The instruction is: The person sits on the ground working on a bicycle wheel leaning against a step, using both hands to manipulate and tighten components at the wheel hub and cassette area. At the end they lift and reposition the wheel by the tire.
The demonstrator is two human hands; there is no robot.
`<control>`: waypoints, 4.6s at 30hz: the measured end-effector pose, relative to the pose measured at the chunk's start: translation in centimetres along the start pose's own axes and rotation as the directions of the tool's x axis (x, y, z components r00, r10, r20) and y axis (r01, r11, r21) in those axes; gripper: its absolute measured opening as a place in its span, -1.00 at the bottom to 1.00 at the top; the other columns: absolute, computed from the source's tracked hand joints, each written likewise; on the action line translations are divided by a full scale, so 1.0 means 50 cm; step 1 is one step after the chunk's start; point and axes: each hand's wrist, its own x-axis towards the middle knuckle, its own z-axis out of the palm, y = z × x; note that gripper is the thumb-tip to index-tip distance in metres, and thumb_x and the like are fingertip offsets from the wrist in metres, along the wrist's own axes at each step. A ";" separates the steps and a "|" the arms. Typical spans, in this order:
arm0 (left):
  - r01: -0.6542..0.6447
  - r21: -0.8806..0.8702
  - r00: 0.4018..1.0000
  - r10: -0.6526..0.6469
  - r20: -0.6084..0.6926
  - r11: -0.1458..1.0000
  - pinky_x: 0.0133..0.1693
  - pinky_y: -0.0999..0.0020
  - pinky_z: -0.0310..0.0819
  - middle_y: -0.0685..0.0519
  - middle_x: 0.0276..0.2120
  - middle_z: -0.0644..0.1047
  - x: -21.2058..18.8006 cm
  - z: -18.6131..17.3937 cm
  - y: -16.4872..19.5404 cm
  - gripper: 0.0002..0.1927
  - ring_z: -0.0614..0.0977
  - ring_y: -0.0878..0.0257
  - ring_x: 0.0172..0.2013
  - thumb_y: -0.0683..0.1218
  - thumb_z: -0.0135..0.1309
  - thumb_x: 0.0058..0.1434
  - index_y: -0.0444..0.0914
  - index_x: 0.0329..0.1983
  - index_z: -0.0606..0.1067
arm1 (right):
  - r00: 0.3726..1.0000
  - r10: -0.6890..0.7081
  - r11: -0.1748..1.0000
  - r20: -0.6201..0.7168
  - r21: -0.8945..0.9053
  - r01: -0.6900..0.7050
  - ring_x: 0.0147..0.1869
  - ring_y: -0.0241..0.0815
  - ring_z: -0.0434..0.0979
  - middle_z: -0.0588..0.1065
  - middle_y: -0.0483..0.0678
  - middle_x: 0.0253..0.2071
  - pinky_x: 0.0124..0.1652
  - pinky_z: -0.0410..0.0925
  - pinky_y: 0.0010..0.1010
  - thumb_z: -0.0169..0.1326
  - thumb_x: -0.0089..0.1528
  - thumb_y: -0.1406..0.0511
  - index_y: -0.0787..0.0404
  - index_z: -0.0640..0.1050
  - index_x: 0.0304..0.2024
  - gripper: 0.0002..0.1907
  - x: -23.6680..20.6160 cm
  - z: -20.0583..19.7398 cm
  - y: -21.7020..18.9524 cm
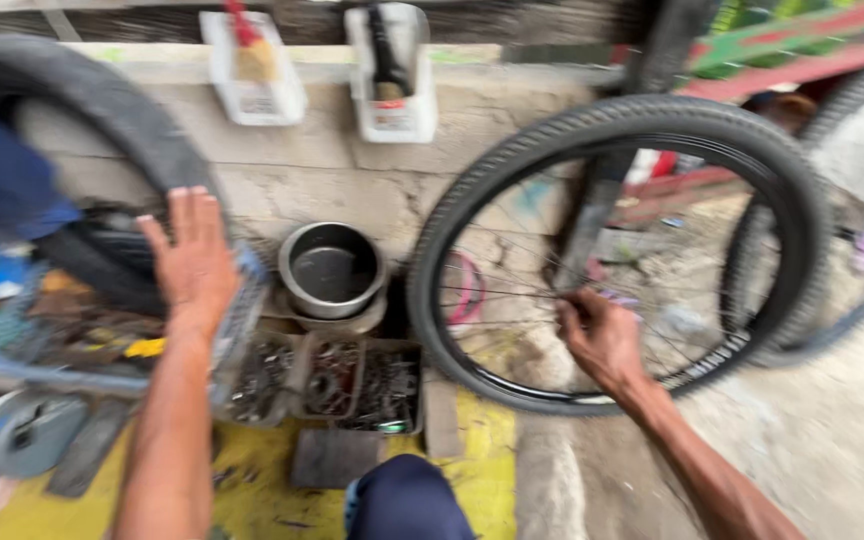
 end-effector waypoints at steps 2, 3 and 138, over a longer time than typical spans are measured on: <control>-0.011 0.258 1.000 0.016 -0.017 0.966 0.38 -0.37 -0.11 0.03 0.56 0.21 0.000 -0.013 0.018 -0.28 0.09 -0.05 0.54 0.12 0.02 0.35 -0.14 0.56 0.24 | 0.997 -0.075 0.990 0.034 0.120 0.071 -0.50 -0.24 0.52 0.53 -0.04 -0.55 -0.46 0.41 -0.35 0.06 0.29 0.32 0.32 0.59 -0.24 -0.84 -0.006 -0.007 0.020; -0.018 0.257 1.000 0.013 0.020 0.966 0.39 -0.34 -0.09 0.00 0.54 0.23 0.001 -0.024 0.031 -0.31 0.11 -0.06 0.56 0.17 0.02 0.34 -0.16 0.49 0.28 | 0.997 -0.063 0.996 0.036 0.066 0.061 -0.53 -0.23 0.48 0.49 -0.03 -0.58 -0.47 0.38 -0.32 0.07 0.29 0.33 0.32 0.59 -0.28 -0.84 -0.009 -0.013 0.029; -0.297 -0.955 0.877 -0.401 -0.266 -0.016 -0.29 -0.07 0.38 -0.13 -0.46 0.47 0.622 -0.843 0.895 -0.82 0.54 -0.12 -0.36 -0.08 -0.03 0.42 -0.27 -0.27 0.35 | 0.854 -0.338 0.915 -0.396 -0.350 0.200 0.01 0.16 0.50 0.51 0.08 -0.28 0.15 0.21 0.08 0.08 0.38 0.10 0.26 0.42 -0.26 -0.65 0.625 -0.470 0.227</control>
